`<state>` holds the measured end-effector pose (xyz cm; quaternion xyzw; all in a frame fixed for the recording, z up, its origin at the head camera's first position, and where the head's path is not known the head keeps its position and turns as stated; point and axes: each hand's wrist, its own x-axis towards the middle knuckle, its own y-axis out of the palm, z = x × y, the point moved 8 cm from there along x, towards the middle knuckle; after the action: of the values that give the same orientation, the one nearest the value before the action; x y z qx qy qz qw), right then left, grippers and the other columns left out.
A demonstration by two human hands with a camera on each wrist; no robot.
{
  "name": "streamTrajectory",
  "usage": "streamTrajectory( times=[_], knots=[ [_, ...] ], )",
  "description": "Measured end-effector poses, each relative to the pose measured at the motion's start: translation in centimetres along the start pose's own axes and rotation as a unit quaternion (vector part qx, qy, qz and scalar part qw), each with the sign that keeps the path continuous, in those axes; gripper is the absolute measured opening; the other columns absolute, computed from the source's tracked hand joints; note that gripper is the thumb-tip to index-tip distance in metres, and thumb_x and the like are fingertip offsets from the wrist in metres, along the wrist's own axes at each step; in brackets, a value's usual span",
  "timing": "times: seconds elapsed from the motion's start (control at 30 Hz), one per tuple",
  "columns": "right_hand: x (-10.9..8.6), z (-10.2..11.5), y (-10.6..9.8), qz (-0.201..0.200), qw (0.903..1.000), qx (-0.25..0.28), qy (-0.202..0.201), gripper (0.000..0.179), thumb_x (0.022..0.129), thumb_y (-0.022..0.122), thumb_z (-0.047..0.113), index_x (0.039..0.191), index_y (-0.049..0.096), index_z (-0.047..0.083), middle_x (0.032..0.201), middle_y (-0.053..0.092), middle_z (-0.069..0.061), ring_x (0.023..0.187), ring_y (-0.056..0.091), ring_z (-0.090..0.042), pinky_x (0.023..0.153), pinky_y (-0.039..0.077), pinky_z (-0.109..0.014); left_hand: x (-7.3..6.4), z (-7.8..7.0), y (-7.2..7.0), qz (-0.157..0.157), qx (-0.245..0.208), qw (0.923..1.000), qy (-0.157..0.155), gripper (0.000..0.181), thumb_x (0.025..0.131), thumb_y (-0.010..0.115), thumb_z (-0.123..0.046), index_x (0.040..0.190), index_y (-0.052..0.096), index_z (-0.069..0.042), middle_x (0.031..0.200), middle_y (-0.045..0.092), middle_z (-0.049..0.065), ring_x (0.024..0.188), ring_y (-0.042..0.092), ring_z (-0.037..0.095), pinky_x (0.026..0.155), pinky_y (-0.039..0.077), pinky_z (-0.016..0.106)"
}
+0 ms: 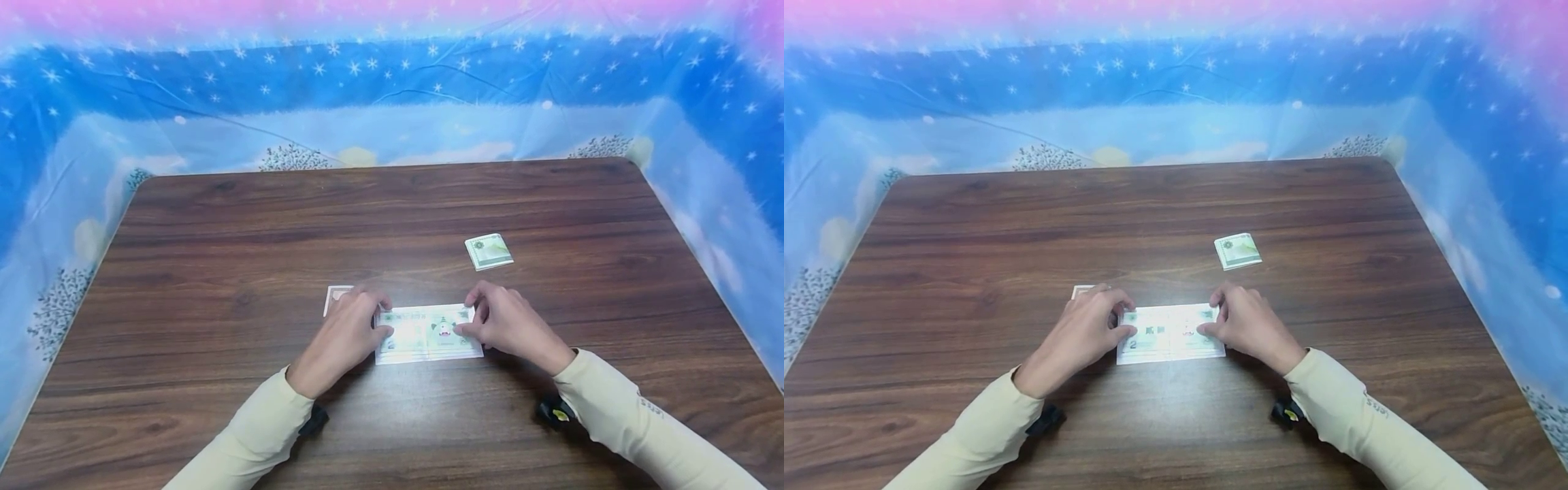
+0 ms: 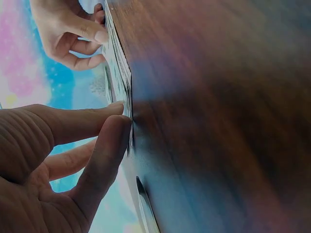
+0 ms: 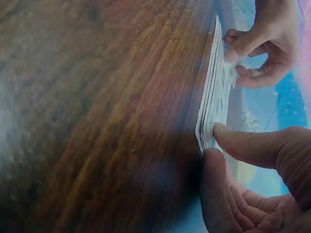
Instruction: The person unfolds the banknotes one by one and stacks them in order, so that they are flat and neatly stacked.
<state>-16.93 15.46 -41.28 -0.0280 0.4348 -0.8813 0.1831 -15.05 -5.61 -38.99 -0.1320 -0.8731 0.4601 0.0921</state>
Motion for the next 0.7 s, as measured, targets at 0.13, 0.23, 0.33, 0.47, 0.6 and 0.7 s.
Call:
streamTrajectory(
  times=[0.13, 0.23, 0.33, 0.47, 0.6, 0.7],
  knots=[
    [0.0, 0.2, -0.3, -0.012, 0.9999, -0.010, -0.003, 0.036, 0.078, 0.088, 0.020, 0.098, 0.063, 0.003, 0.065, 0.060, 0.005, 0.054, 0.054, -0.008, 0.057, 0.047, -0.030, -0.1, -0.1, 0.0, 0.004, 0.007, 1.0000, -0.003, 0.027, 0.078, 0.087, -0.009, 0.102, 0.074, -0.002, 0.097, 0.067, 0.010, 0.085, 0.057, 0.022, 0.074, 0.050, 0.039],
    [0.1, 0.1, -0.7, -0.015, 0.9998, 0.008, -0.002, 0.035, 0.081, 0.086, 0.020, 0.100, 0.064, 0.001, 0.066, 0.061, 0.003, 0.053, 0.056, -0.009, 0.055, 0.047, -0.028, -0.1, -0.4, -0.3, -0.002, -0.002, 1.0000, 0.004, 0.023, 0.082, 0.084, -0.011, 0.101, 0.074, -0.004, 0.093, 0.069, 0.007, 0.082, 0.060, 0.021, 0.074, 0.051, 0.037],
    [0.4, -0.4, -1.7, -0.029, 0.9987, 0.039, 0.012, 0.033, 0.084, 0.084, 0.020, 0.102, 0.065, 0.000, 0.069, 0.063, 0.002, 0.052, 0.060, -0.012, 0.051, 0.050, -0.028, -0.1, -0.5, -0.6, -0.011, -0.023, 0.9996, 0.013, 0.016, 0.087, 0.080, -0.012, 0.100, 0.074, -0.006, 0.086, 0.070, 0.003, 0.078, 0.062, 0.018, 0.073, 0.051, 0.036],
    [0.9, -1.8, -3.4, -0.058, 0.9946, 0.077, 0.038, 0.033, 0.087, 0.082, 0.023, 0.102, 0.065, -0.001, 0.073, 0.066, -0.003, 0.054, 0.065, -0.016, 0.050, 0.053, -0.029, -0.1, -0.2, -0.9, -0.007, -0.064, 0.9979, -0.001, 0.009, 0.092, 0.074, -0.015, 0.099, 0.074, -0.010, 0.083, 0.071, -0.003, 0.071, 0.062, 0.011, 0.071, 0.051, 0.033],
    [1.6, -3.4, -4.9, -0.080, 0.9912, 0.087, 0.059, 0.034, 0.088, 0.081, 0.025, 0.102, 0.066, -0.002, 0.080, 0.071, -0.009, 0.056, 0.066, -0.018, 0.051, 0.054, -0.030, -0.3, 0.3, -1.0, 0.005, -0.101, 0.9945, -0.028, 0.008, 0.095, 0.071, -0.017, 0.101, 0.075, -0.013, 0.086, 0.072, -0.005, 0.073, 0.064, 0.007, 0.074, 0.054, 0.033],
    [2.2, -4.5, -5.9, -0.091, 0.9900, 0.080, 0.072, 0.036, 0.089, 0.080, 0.025, 0.106, 0.065, -0.004, 0.087, 0.073, -0.014, 0.058, 0.067, -0.018, 0.052, 0.055, -0.030, -0.3, 0.6, -1.2, 0.010, -0.118, 0.9922, -0.036, 0.010, 0.095, 0.070, -0.018, 0.102, 0.075, -0.013, 0.088, 0.073, -0.004, 0.074, 0.065, 0.008, 0.072, 0.055, 0.033]
  ],
)
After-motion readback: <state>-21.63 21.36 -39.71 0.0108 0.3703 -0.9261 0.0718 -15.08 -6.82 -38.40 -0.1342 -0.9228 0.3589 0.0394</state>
